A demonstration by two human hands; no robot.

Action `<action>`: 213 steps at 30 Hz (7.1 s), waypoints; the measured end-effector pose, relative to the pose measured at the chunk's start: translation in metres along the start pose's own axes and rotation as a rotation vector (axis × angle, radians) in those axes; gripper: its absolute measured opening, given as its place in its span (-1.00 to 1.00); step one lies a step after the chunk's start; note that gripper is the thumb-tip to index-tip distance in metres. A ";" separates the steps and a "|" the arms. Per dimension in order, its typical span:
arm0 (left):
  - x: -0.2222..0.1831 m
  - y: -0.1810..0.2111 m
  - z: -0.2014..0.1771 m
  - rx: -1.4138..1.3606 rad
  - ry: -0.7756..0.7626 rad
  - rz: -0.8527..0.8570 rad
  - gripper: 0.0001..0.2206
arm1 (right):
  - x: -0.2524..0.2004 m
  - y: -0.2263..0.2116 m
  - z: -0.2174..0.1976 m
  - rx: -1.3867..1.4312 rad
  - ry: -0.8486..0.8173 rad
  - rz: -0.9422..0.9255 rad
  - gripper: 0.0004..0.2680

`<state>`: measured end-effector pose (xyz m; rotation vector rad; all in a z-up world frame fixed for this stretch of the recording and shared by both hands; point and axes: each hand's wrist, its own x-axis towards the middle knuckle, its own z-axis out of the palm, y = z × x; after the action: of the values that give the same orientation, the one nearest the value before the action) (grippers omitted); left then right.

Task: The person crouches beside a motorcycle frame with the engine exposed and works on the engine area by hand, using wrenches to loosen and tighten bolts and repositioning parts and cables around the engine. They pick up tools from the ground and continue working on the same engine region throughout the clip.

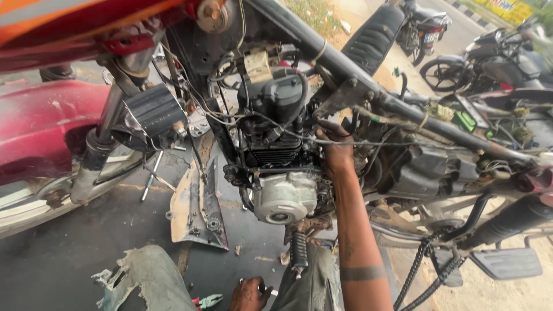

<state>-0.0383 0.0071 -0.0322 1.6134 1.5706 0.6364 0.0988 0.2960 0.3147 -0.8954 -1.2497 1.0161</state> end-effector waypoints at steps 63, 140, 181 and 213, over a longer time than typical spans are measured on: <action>0.000 0.012 -0.020 0.025 -0.189 -0.183 -0.68 | 0.023 -0.071 -0.009 -1.221 -0.622 -0.253 -0.72; -0.005 0.006 -0.010 0.032 -0.165 -0.085 -0.66 | 0.007 -0.022 -0.017 -0.171 -0.258 0.200 -0.72; 0.042 -0.077 0.070 0.032 -0.365 -0.143 -0.46 | -0.026 -0.067 -0.003 -0.909 -0.278 -0.745 -0.84; 0.056 0.287 -0.241 0.430 0.921 0.886 -0.88 | -0.032 -0.054 -0.004 -0.758 -0.210 -0.652 -0.74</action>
<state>-0.0553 0.1267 0.3271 2.5817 1.5720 1.8040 0.1082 0.2485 0.3547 -0.8433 -1.9901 0.0920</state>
